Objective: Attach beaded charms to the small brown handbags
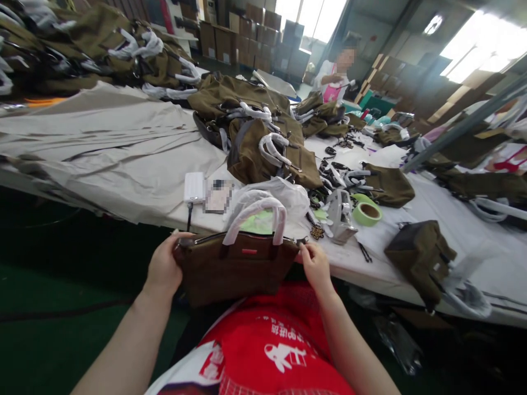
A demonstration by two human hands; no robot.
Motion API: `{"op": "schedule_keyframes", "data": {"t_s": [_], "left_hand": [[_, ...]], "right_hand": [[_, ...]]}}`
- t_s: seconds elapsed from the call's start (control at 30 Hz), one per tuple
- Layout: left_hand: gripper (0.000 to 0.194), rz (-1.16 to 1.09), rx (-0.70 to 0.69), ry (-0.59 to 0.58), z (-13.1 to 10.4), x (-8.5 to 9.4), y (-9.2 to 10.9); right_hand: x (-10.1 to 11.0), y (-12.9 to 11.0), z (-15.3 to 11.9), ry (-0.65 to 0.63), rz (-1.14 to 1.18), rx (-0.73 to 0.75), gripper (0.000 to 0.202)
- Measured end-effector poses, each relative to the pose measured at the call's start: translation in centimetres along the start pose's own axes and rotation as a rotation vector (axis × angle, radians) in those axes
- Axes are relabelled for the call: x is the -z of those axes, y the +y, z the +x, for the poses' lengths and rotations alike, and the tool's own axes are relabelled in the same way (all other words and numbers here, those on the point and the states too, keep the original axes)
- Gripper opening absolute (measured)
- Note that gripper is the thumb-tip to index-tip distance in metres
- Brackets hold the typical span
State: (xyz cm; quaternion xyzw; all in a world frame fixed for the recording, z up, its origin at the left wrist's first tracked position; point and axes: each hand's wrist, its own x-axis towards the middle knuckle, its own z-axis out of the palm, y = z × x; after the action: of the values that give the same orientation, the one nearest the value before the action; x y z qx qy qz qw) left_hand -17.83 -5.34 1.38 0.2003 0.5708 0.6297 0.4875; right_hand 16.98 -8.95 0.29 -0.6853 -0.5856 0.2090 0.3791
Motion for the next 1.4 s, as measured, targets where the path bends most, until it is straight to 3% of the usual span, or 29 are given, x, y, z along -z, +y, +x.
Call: {"op": "schedule_keyframes", "data": {"t_s": [0.1, 0.13, 0.2, 0.3, 0.47, 0.57, 0.7, 0.77, 0.93, 1.07, 1.17, 1.23, 1.4], "left_hand": [[0.02, 0.129, 0.012, -0.23, -0.1, 0.5, 1.4], [0.023, 0.21, 0.032, -0.3, -0.2, 0.4, 2.0], [0.03, 0.425, 0.06, -0.457, -0.5, -0.1, 3.1], [0.039, 0.773, -0.021, -0.677, -1.2, -1.4, 4.6], [0.038, 1.252, -0.133, -1.066, -1.5, -3.9, 5.0], [0.039, 1.311, -0.159, -1.173, -1.7, -5.0, 4.1], [0.045, 1.284, -0.131, -1.147, -2.4, -5.8, 3.0], [0.041, 1.271, -0.145, -1.122, -2.7, -5.8, 2.9], [0.029, 1.243, -0.218, -1.188, -3.1, -5.5, 2.6], [0.035, 1.152, -0.14, -1.167, -3.2, -5.3, 1.8], [0.04, 1.055, -0.053, -1.132, -3.0, -4.8, 1.2], [0.041, 1.059, -0.049, -1.073, -2.8, -4.4, 0.9], [0.04, 1.161, -0.137, -0.766, -2.0, -3.4, 0.0]], "right_hand": [[0.6, -1.6, 0.2, 0.167, 0.069, 0.075, 0.042], [0.5, -2.1, 0.2, 0.139, 0.131, 0.086, 0.044], [-0.1, -3.0, 0.3, -0.043, 0.299, 0.061, 0.05], [-1.7, -4.0, 0.2, -0.287, 0.569, -0.073, 0.061], [-3.3, -4.7, -0.6, -0.325, 0.833, -0.297, 0.077], [-2.8, -4.9, -0.9, -0.354, 0.788, -0.299, 0.066], [-1.4, -6.0, -1.4, -0.65, 0.643, -0.049, 0.037], [-1.2, -6.7, -1.9, -0.714, 0.515, 0.105, 0.023], [-2.3, -8.0, -3.5, -0.633, 0.128, 0.369, 0.043], [-3.4, -8.9, -3.9, -0.508, -0.02, 0.424, 0.036], [-3.7, -9.5, -3.7, -0.543, -0.113, 0.41, 0.032], [-3.7, -9.9, -3.6, -0.649, -0.145, 0.407, 0.026], [-4.3, -10.3, -4.3, -1.206, 0.116, 0.553, 0.036]]}}
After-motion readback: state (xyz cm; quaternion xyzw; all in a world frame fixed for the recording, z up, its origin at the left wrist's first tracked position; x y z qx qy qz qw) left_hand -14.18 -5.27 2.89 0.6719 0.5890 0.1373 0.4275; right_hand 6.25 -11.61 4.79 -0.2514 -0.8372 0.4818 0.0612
